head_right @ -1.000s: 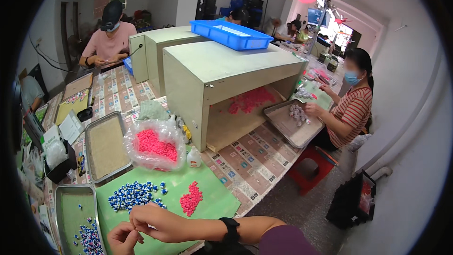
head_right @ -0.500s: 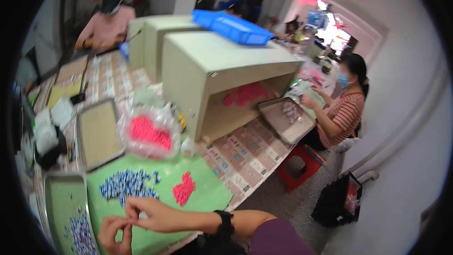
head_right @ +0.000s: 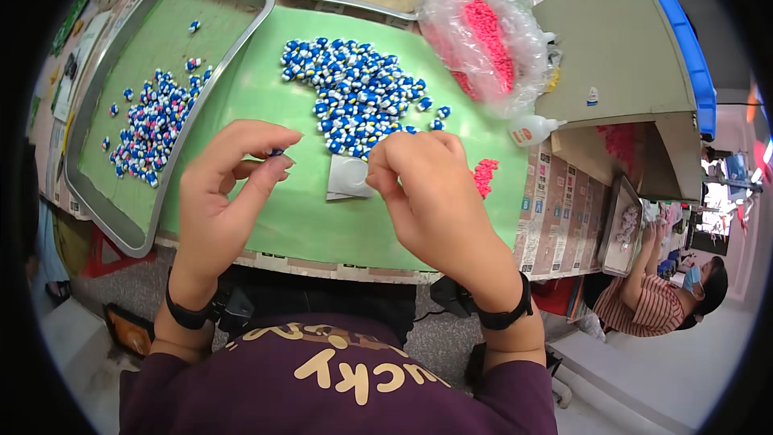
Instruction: The person repeatedly picks up small blue-and-white capsule halves and pink bead-like pieces from a green mat, joins them by hand, and places the assembled units into a metal tray. The process continues throughout the clip with the same repetitive assembly motion.
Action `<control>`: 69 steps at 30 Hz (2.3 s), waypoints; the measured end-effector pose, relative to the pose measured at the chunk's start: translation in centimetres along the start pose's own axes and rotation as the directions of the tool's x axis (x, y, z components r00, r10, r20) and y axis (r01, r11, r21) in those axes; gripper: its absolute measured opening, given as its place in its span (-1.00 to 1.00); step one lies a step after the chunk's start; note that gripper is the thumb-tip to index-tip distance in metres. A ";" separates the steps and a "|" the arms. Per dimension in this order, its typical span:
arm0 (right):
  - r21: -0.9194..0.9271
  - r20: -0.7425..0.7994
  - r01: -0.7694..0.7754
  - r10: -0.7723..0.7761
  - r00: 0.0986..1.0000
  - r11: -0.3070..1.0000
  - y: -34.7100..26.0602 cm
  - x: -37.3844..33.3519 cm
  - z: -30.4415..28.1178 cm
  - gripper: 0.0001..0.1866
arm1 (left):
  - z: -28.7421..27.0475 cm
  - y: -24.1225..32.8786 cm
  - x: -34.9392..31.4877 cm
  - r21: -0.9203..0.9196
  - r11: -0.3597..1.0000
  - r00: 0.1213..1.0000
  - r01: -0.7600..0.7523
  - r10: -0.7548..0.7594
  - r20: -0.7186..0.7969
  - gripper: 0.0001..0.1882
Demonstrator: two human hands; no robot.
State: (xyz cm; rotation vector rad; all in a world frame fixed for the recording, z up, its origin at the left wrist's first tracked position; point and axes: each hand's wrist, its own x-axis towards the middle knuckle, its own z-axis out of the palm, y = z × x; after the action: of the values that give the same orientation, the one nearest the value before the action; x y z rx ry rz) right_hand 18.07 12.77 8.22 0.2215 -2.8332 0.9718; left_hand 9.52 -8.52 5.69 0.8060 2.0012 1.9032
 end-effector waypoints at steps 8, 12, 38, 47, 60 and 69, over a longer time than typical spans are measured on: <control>-0.123 0.114 -0.051 0.065 0.991 0.991 0.4 0.6 -0.4 -0.72 | 0.0 -0.7 0.5 -0.136 0.990 0.999 0.048 -0.048 0.003 -0.73; -0.112 0.111 -0.062 0.074 0.991 0.992 0.4 0.7 -0.5 -0.71 | 0.2 -0.7 0.7 -0.247 0.964 0.995 0.098 -0.099 0.007 -0.72; 0.375 -0.345 0.033 0.107 0.933 0.927 -3.8 1.7 1.0 -0.70 | 2.4 0.1 1.1 -0.596 0.803 1.000 0.026 -0.014 0.025 -0.81; 0.536 -0.199 -0.018 0.147 0.969 0.844 -2.5 1.0 0.4 -0.59 | 1.9 0.5 0.7 -0.400 0.916 0.997 -0.045 0.067 0.040 -0.75; -0.098 -0.040 -0.287 0.284 0.958 0.953 5.7 -5.6 -3.9 -0.85 | -9.4 -1.5 -0.3 0.618 0.741 0.904 0.263 0.035 -0.426 -0.82; -0.205 0.007 -0.261 0.268 0.963 0.943 5.7 -5.0 -2.3 -0.87 | -0.7 -0.4 3.7 0.478 0.875 0.997 -0.074 0.076 0.015 -0.77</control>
State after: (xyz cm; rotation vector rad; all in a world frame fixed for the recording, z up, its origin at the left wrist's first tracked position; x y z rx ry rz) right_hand 22.08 19.11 5.67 -0.1714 -3.0217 0.7163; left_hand 6.05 -7.00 6.09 1.0061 2.5210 1.4490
